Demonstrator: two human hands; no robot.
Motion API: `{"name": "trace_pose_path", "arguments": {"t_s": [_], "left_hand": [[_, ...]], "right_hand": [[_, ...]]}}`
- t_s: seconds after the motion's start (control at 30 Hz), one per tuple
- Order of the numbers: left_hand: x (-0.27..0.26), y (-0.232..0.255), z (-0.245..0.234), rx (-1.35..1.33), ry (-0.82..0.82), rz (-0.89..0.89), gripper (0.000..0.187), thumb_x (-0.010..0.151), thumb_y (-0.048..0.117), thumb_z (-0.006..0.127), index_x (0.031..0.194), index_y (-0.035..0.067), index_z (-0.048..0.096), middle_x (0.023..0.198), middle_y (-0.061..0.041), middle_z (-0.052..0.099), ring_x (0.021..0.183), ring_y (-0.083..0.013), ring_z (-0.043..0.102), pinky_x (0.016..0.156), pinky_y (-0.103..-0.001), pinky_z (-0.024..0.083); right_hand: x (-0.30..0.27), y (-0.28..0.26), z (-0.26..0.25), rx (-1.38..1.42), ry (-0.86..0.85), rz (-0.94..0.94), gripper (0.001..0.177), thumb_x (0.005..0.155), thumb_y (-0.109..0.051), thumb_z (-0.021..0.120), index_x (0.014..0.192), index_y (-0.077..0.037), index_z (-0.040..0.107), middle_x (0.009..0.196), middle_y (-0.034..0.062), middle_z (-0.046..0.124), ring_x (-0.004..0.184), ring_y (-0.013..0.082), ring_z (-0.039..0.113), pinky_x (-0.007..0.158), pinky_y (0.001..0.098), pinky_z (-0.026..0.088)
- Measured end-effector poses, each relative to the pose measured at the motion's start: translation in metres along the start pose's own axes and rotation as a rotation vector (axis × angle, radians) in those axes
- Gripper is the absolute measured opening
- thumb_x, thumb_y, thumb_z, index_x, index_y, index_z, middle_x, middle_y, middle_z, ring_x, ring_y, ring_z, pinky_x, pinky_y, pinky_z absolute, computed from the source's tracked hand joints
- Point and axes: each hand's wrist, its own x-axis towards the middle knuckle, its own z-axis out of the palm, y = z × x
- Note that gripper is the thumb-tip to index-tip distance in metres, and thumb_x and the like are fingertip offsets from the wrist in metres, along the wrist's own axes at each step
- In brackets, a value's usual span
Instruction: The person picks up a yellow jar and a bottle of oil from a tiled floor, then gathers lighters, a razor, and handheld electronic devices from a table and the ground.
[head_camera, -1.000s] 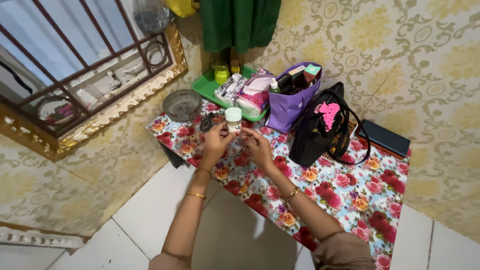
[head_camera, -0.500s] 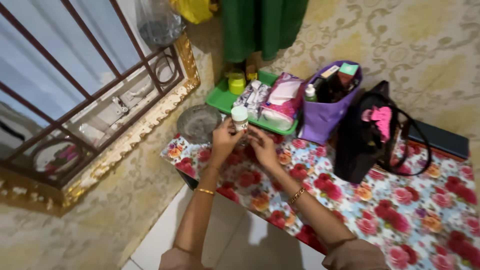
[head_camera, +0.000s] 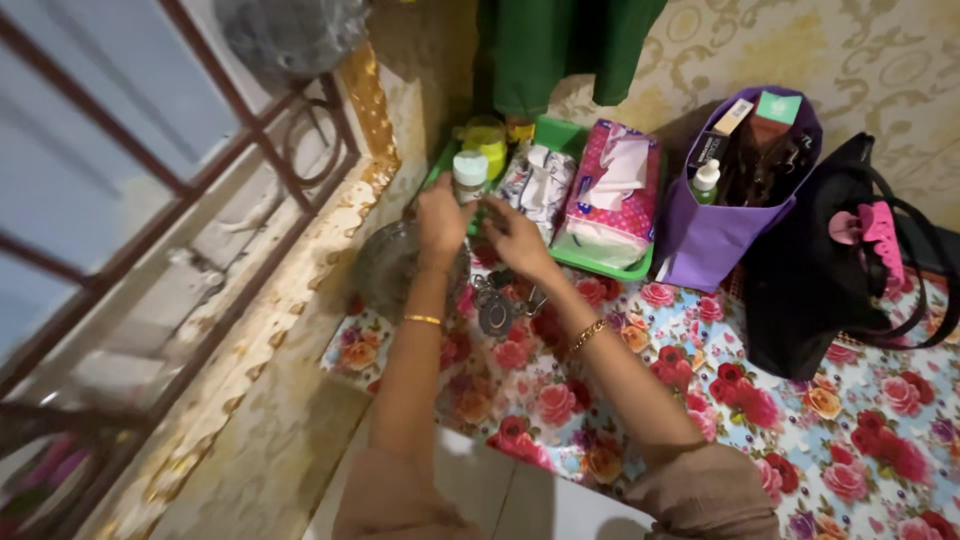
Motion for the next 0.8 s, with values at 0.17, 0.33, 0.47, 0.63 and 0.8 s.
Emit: {"name": "trace_pose_path", "arguments": {"t_s": [0.17, 0.33, 0.47, 0.63, 0.8], "left_hand": [[0.021, -0.027, 0.036, 0.026, -0.049, -0.109, 0.041, 0.073, 0.013, 0.088, 0.104, -0.004, 0.067, 0.101, -0.027, 0.072, 0.096, -0.0425, 0.071, 0.083, -0.047, 0.058], [0.035, -0.040, 0.056, 0.063, -0.028, -0.197, 0.044, 0.074, 0.013, 0.089, 0.106, -0.006, 0.065, 0.098, -0.029, 0.071, 0.091, -0.0451, 0.072, 0.075, -0.048, 0.059], [0.043, -0.040, 0.059, 0.077, -0.039, -0.211, 0.049, 0.073, 0.010, 0.088, 0.109, -0.008, 0.061, 0.098, -0.031, 0.070, 0.091, -0.0453, 0.072, 0.075, -0.048, 0.059], [0.026, -0.020, 0.039, 0.055, -0.021, -0.189, 0.039, 0.082, 0.010, 0.081, 0.109, -0.009, 0.060, 0.099, -0.032, 0.070, 0.093, -0.0464, 0.071, 0.078, -0.050, 0.058], [0.005, 0.011, 0.003, 0.179, -0.150, -0.065, 0.021, 0.090, 0.015, 0.075, 0.103, 0.000, 0.069, 0.100, -0.027, 0.072, 0.091, -0.0439, 0.071, 0.079, -0.051, 0.057]], "right_hand": [[-0.004, -0.008, -0.002, -0.238, 0.026, -0.138, 0.053, 0.095, -0.015, 0.063, 0.146, -0.010, 0.053, 0.117, 0.0199, 0.074, 0.102, 0.0281, 0.073, 0.092, 0.0366, 0.056], [-0.002, 0.008, 0.003, -0.256, 0.059, -0.243, 0.056, 0.090, -0.010, 0.065, 0.145, -0.007, 0.054, 0.132, 0.0216, 0.067, 0.118, 0.0346, 0.068, 0.102, 0.0383, 0.052], [-0.003, 0.017, 0.010, -0.246, 0.106, -0.285, 0.059, 0.087, -0.006, 0.064, 0.145, -0.006, 0.052, 0.142, 0.0221, 0.060, 0.127, 0.0354, 0.063, 0.108, 0.0375, 0.050], [-0.002, 0.021, 0.006, -0.215, 0.055, -0.283, 0.062, 0.087, -0.004, 0.065, 0.147, -0.006, 0.050, 0.151, 0.0205, 0.053, 0.132, 0.0345, 0.058, 0.110, 0.0376, 0.047], [-0.019, 0.014, -0.009, 0.099, -0.041, -0.233, 0.060, 0.092, 0.002, 0.058, 0.150, -0.009, 0.048, 0.158, 0.0127, 0.044, 0.130, 0.0231, 0.059, 0.103, 0.0339, 0.051]]}}
